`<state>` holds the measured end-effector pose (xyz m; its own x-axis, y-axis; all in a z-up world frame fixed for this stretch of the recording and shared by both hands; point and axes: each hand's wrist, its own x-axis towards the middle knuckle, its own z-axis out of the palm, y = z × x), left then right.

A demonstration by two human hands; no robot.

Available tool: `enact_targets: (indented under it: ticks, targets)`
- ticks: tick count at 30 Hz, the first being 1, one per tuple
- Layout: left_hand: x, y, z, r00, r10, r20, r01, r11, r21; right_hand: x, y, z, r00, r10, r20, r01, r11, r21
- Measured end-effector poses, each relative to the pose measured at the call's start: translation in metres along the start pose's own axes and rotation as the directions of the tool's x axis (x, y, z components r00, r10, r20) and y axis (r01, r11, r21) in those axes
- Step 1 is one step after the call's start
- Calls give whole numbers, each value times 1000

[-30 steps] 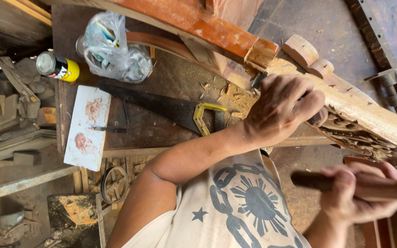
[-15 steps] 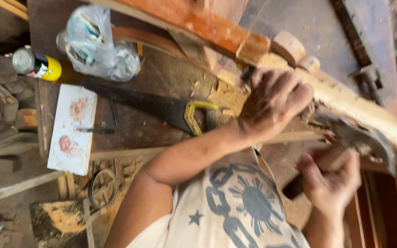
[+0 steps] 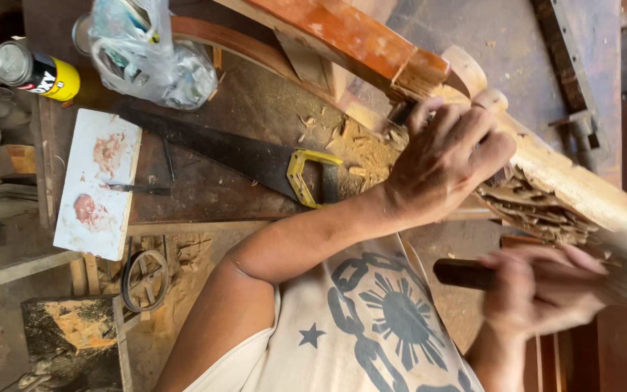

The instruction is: The person carves a decorative floral pattern into a piece of wood using a chisel and a hammer. They repeatedly strike the chisel to remove wood chips and refine the design on the workbench.

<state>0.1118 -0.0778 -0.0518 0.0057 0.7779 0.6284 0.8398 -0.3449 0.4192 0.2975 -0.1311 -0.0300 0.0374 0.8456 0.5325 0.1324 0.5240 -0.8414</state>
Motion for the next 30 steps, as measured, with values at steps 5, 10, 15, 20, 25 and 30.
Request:
enact_targets:
  ticks: [5, 10, 15, 20, 25, 30]
  targets:
    - [-6, -1, -3, 1000, 24, -17, -25, 1000, -15, -12, -8, -8, 946, 245, 210, -222, 967, -127]
    - [11, -6, -21, 996, 57, -72, -63, 995, -75, -12, 10, -2, 923, 275, 268, -272, 961, -51]
    - [28, -49, -99, 960, -55, -276, -91, 868, -488, -19, 8, -25, 938, 330, 104, -344, 922, 180]
    - [30, -77, -147, 996, -67, -51, 54, 975, -215, -29, 9, -48, 905, 410, 108, -423, 894, 149]
    - [-4, -67, -104, 977, 139, 164, -167, 972, 168, -43, 4, -41, 871, 485, 75, -491, 864, 115]
    - [-33, -75, -92, 986, 57, 159, -83, 983, 161, -53, 5, -40, 857, 508, 90, -515, 850, 112]
